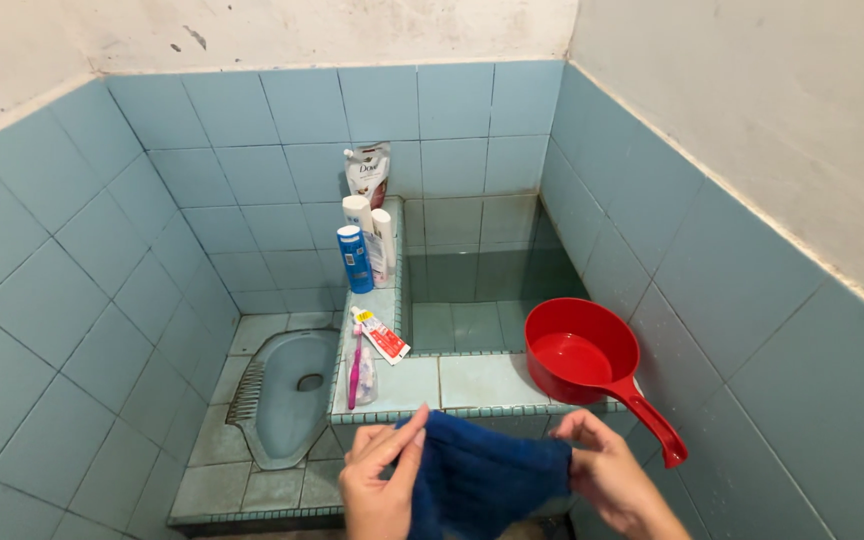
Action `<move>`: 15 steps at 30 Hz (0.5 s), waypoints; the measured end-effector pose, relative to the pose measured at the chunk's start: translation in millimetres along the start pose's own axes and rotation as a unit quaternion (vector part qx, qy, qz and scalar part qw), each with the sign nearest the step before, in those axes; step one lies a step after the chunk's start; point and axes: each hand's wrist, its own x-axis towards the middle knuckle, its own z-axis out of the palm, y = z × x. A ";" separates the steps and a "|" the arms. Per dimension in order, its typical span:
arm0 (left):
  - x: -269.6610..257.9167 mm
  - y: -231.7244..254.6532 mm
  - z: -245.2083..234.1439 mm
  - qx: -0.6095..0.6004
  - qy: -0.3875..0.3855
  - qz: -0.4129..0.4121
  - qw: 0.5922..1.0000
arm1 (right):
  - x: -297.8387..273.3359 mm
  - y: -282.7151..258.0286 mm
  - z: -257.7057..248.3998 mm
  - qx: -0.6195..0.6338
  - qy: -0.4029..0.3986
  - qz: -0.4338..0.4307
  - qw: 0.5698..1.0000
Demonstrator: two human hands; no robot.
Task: Organizing various toiletries, bottles, and cleaning supplies in a bathroom.
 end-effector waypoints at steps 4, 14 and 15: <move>-2.3 -10.3 -6.2 0.074 -0.021 -0.015 0.997 | -3.3 -12.8 -1.0 0.017 -0.028 -0.005 0.999; -3.8 -37.0 -5.3 0.281 0.010 0.115 0.953 | 1.8 -31.6 21.8 -0.556 0.013 -0.193 0.808; -3.9 -40.4 -8.2 0.281 0.022 0.098 0.954 | 2.4 -35.2 18.8 -0.502 0.010 -0.193 0.843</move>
